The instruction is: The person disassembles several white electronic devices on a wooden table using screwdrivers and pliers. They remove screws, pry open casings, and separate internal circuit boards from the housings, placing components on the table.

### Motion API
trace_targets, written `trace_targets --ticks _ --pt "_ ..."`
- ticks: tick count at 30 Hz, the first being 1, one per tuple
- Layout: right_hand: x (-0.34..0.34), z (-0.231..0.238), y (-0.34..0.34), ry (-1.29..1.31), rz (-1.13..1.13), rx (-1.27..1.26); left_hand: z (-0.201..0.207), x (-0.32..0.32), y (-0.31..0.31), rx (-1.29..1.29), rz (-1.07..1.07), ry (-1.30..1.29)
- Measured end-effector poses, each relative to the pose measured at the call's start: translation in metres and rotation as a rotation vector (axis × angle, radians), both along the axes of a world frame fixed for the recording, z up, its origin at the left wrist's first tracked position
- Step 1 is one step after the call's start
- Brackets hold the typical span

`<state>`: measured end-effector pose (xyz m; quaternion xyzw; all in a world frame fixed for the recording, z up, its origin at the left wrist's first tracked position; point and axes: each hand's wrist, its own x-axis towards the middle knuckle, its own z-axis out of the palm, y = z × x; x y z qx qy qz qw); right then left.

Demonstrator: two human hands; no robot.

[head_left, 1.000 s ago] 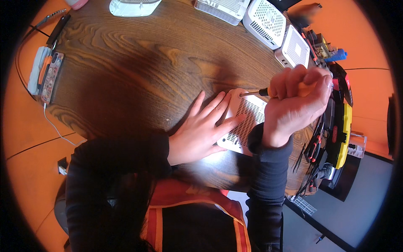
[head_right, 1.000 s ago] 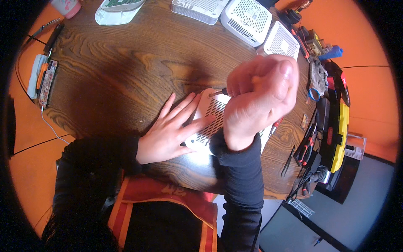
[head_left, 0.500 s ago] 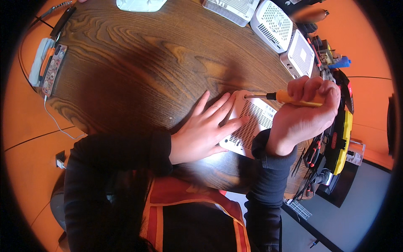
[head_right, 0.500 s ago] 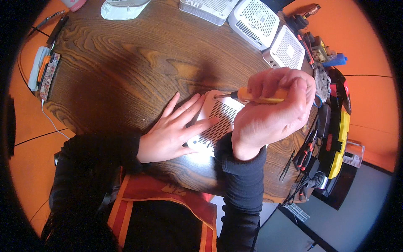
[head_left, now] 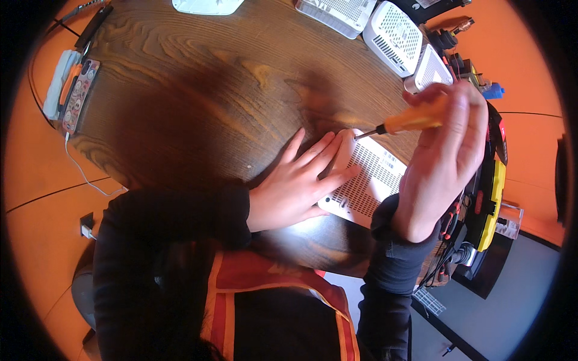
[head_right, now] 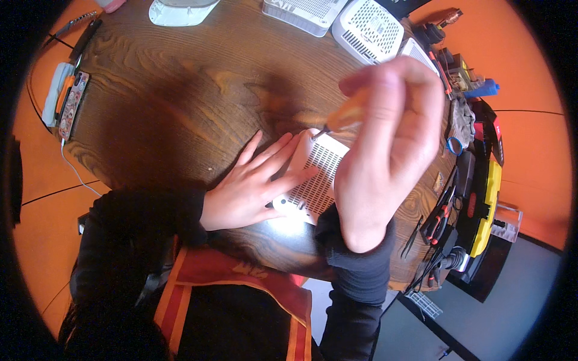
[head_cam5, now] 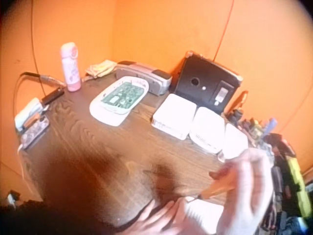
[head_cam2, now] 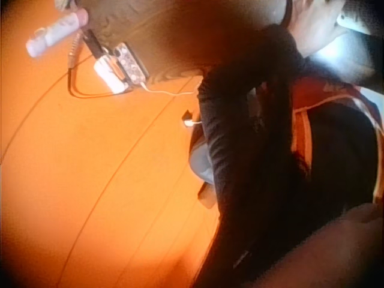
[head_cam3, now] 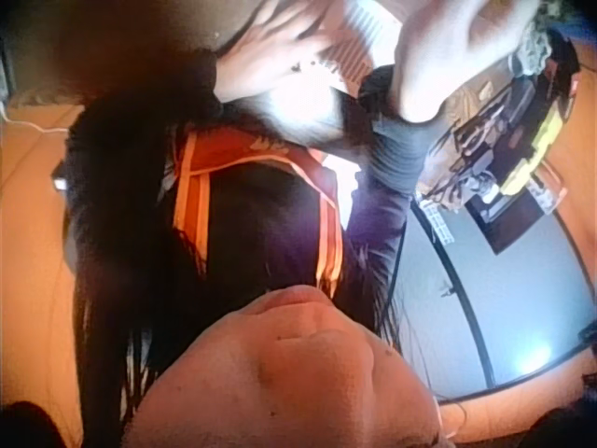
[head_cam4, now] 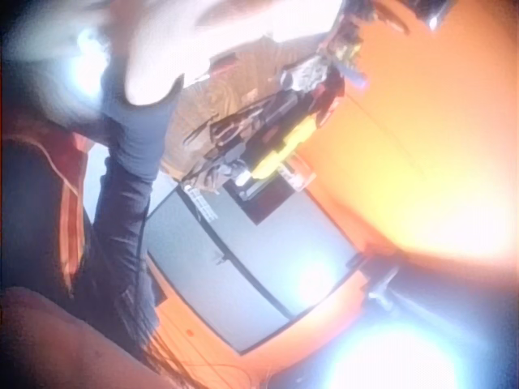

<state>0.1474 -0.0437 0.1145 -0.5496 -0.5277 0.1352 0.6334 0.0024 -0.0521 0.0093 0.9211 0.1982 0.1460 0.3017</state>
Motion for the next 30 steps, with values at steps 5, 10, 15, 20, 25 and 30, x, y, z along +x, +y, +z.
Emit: trace_targets --ticks 5,10,15,20,25,30 --pt "0.010 -0.001 0.007 0.310 0.207 0.005 -0.003 0.000 -0.001 0.001 0.003 -0.021" --pt "0.044 0.011 0.038 0.427 1.113 -0.249 -0.001 0.001 -0.001 0.005 0.012 -0.024" --pt "0.021 0.002 0.021 -0.020 0.267 -0.068 -0.001 0.000 0.000 -0.001 0.000 -0.019" --pt "0.015 -0.008 0.017 0.359 0.142 0.145 -0.004 -0.001 -0.001 0.021 0.016 -0.030" --pt "0.056 0.005 0.046 0.658 1.241 -0.173 -0.002 0.000 -0.002 -0.016 0.030 -0.066" --pt "0.035 0.001 0.018 0.118 0.266 -0.078 -0.002 0.001 -0.001 0.010 0.010 -0.024"
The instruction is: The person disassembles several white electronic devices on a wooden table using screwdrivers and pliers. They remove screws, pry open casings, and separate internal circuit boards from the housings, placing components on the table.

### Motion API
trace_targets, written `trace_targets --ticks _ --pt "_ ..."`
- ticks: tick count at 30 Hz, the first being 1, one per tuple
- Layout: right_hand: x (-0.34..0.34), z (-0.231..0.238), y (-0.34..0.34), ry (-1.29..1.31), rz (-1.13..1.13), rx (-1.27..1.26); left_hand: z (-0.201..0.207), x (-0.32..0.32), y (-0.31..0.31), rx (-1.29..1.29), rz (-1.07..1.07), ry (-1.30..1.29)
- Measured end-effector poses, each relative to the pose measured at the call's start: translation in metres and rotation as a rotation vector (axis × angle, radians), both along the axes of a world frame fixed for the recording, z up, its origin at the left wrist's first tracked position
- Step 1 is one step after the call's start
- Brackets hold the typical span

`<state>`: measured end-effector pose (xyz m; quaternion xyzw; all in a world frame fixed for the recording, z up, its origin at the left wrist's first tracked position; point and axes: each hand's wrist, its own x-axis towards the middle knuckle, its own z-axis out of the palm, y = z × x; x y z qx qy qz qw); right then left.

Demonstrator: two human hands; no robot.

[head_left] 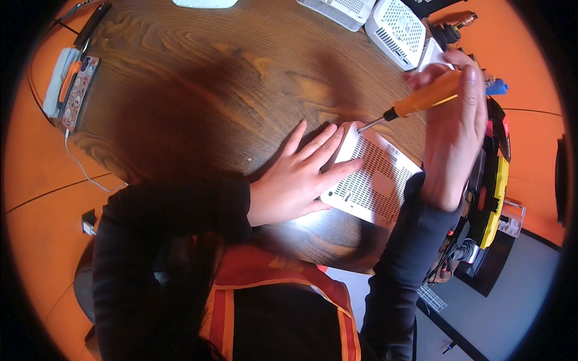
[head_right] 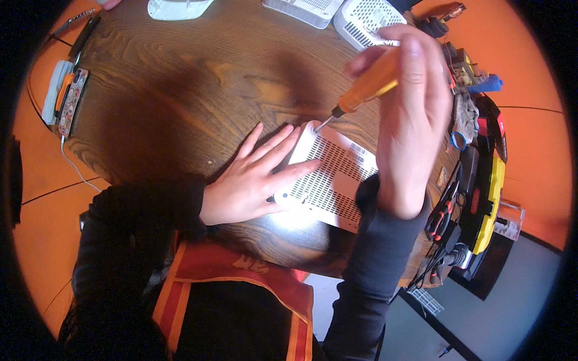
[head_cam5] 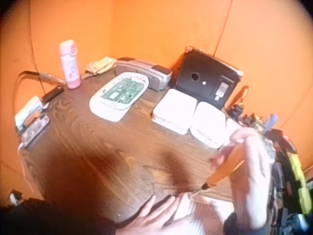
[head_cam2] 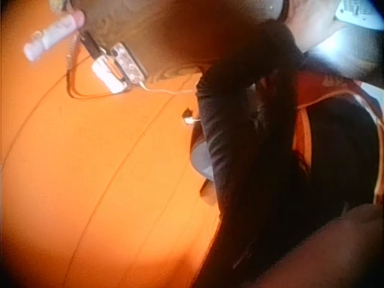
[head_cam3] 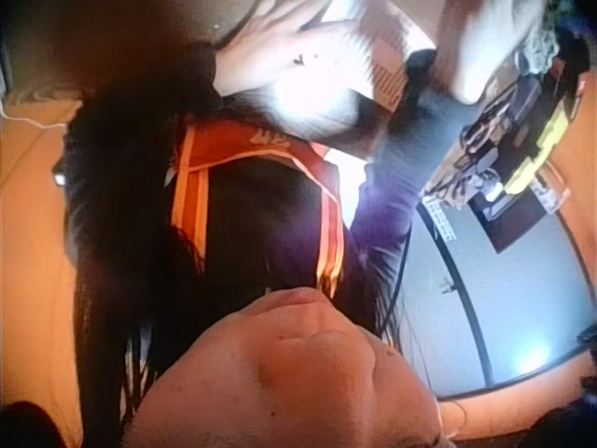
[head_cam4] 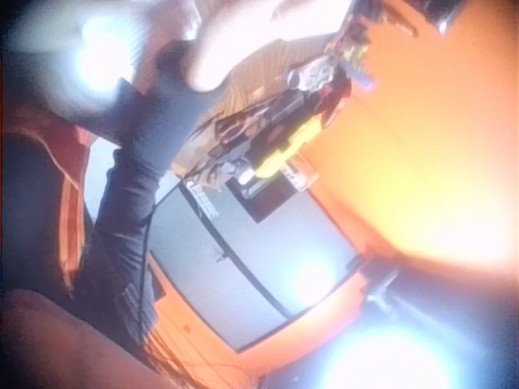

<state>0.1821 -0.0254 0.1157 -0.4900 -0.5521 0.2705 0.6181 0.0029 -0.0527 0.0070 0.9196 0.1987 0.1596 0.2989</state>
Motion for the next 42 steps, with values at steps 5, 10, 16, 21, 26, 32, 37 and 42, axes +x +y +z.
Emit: trace_targets --ticks 5,10,16,21,26,32,37,42 --pt "-0.023 -0.005 -0.019 0.326 -0.168 0.254 -0.005 0.000 -0.002 0.030 0.015 -0.014" --pt "0.017 0.008 0.003 0.404 0.771 -0.038 -0.003 0.001 -0.001 0.002 0.029 -0.047" --pt "0.020 0.024 -0.046 0.597 0.272 0.289 -0.005 0.001 0.000 0.005 0.020 -0.022" --pt "-0.010 0.030 -0.093 0.501 -0.043 0.235 -0.009 0.003 -0.001 0.064 0.067 -0.007" --pt "-0.034 0.004 -0.101 0.448 0.043 0.176 -0.007 0.001 0.000 0.084 0.049 0.021" --pt "-0.039 -0.004 -0.101 0.439 0.097 0.157 -0.003 0.001 0.001 0.079 0.050 0.017" --pt "-0.043 -0.004 -0.098 0.488 0.075 0.107 -0.002 0.002 0.000 0.079 0.058 0.022" --pt "-0.050 -0.001 -0.094 0.292 -0.075 0.008 -0.002 0.001 0.000 0.039 0.068 -0.008"
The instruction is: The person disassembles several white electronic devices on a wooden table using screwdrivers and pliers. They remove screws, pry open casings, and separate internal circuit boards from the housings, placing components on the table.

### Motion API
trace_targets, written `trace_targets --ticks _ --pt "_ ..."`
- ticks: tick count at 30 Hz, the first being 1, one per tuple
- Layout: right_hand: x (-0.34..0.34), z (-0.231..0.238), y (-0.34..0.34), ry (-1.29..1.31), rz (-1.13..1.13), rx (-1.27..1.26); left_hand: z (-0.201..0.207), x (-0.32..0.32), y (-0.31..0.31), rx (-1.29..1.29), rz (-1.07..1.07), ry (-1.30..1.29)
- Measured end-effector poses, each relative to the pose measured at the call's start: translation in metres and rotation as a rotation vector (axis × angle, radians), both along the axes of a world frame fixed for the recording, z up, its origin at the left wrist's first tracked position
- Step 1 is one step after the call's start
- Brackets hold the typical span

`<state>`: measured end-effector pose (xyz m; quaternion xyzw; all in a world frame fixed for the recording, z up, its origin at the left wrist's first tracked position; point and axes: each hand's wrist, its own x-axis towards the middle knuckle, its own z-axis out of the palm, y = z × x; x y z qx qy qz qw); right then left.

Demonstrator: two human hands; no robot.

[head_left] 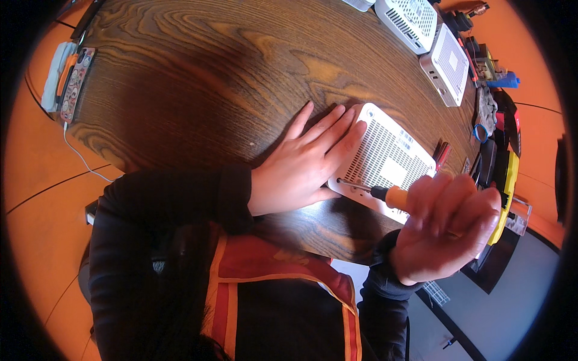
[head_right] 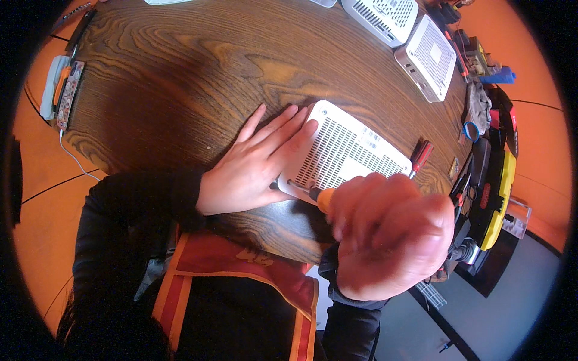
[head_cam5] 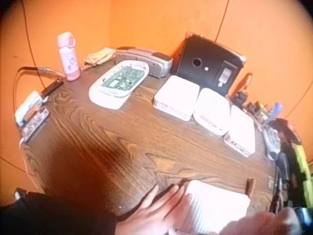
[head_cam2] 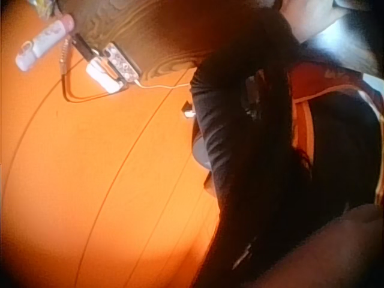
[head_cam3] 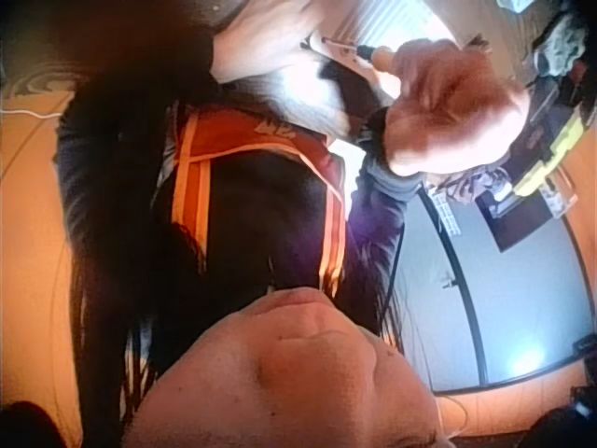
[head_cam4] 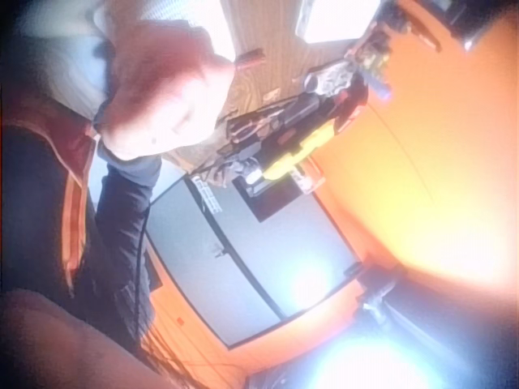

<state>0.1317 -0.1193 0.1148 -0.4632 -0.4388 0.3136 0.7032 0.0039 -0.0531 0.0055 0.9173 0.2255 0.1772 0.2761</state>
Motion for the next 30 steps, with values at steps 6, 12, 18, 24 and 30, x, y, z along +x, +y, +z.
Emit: trace_targets --ticks 6,12,18,24,30 --pt "-0.006 0.007 -0.012 -1.029 -0.086 0.041 0.002 -0.003 0.002 -0.057 -0.016 -0.061" --pt "-0.019 -0.017 -0.025 -0.778 -0.235 0.136 0.000 -0.002 0.000 -0.073 -0.016 -0.088" --pt "-0.002 -0.019 -0.012 -0.493 -0.097 0.064 0.004 -0.003 0.002 -0.024 -0.020 -0.057" --pt "-0.018 -0.024 -0.020 -0.758 -0.260 0.165 0.001 -0.004 0.002 -0.037 -0.038 -0.056" --pt "-0.005 -0.018 -0.011 -0.493 -0.089 0.082 -0.003 0.000 0.001 0.004 -0.014 -0.049"
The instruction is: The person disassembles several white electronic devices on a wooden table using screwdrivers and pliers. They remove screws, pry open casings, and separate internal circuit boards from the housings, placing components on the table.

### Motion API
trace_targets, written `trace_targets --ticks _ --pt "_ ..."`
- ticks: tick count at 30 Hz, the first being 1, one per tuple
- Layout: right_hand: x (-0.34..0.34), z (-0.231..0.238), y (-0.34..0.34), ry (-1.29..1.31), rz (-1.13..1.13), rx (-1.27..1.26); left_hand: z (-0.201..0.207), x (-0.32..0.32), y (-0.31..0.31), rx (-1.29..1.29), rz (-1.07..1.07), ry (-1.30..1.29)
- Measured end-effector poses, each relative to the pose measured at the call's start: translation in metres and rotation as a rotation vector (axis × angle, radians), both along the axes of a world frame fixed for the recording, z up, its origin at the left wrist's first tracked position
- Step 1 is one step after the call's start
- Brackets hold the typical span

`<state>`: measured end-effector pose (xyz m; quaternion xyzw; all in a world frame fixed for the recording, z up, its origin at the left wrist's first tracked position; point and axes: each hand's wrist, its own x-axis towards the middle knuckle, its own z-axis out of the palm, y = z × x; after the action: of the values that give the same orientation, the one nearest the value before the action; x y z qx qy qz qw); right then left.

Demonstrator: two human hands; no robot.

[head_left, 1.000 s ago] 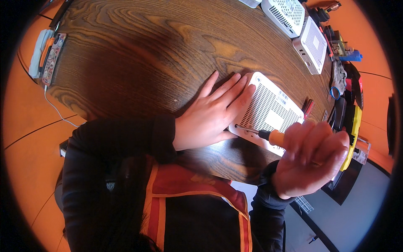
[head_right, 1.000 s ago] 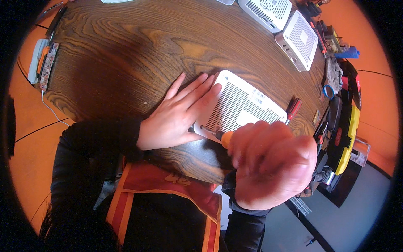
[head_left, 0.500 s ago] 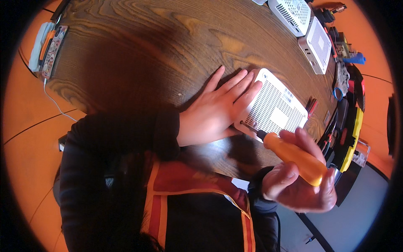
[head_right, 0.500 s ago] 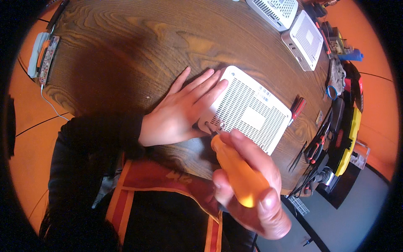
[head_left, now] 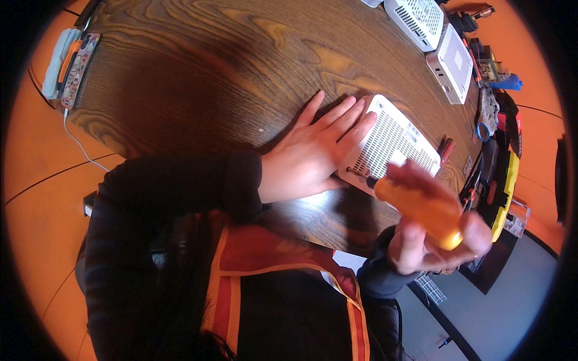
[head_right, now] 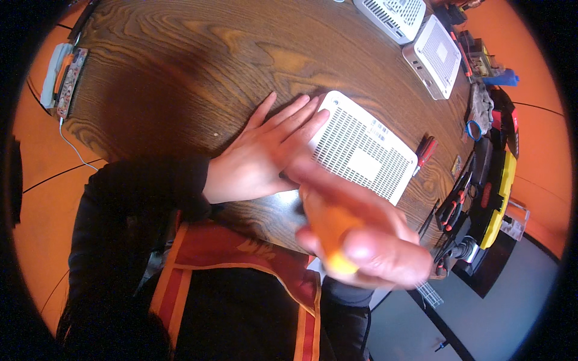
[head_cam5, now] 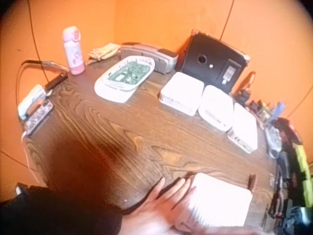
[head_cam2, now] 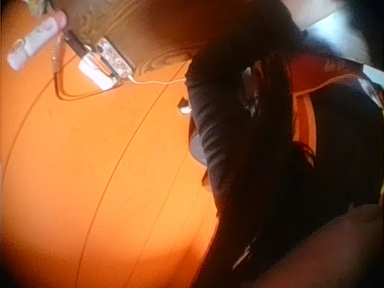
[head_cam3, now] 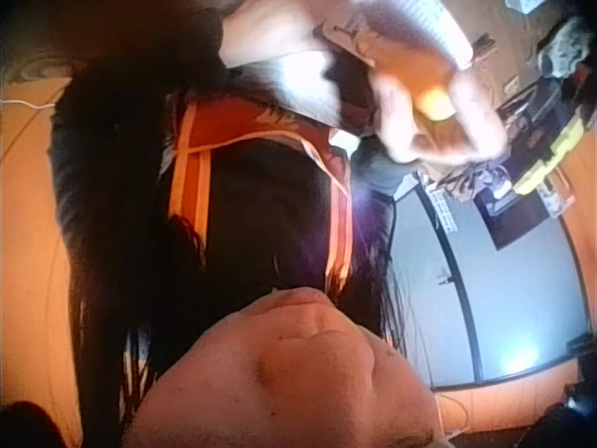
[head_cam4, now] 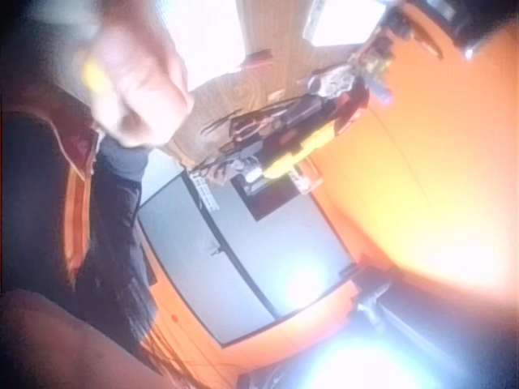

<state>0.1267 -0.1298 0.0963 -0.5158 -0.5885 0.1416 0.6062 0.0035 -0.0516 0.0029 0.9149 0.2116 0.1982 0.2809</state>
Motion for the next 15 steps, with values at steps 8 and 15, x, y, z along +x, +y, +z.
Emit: trace_targets --ticks 8,15 --pt "-0.007 0.004 -0.005 -0.177 -0.088 0.051 0.002 -0.001 -0.002 0.055 0.014 -0.023" --pt "0.014 0.003 0.003 0.025 0.182 0.010 0.000 0.000 -0.001 0.028 0.010 0.053"
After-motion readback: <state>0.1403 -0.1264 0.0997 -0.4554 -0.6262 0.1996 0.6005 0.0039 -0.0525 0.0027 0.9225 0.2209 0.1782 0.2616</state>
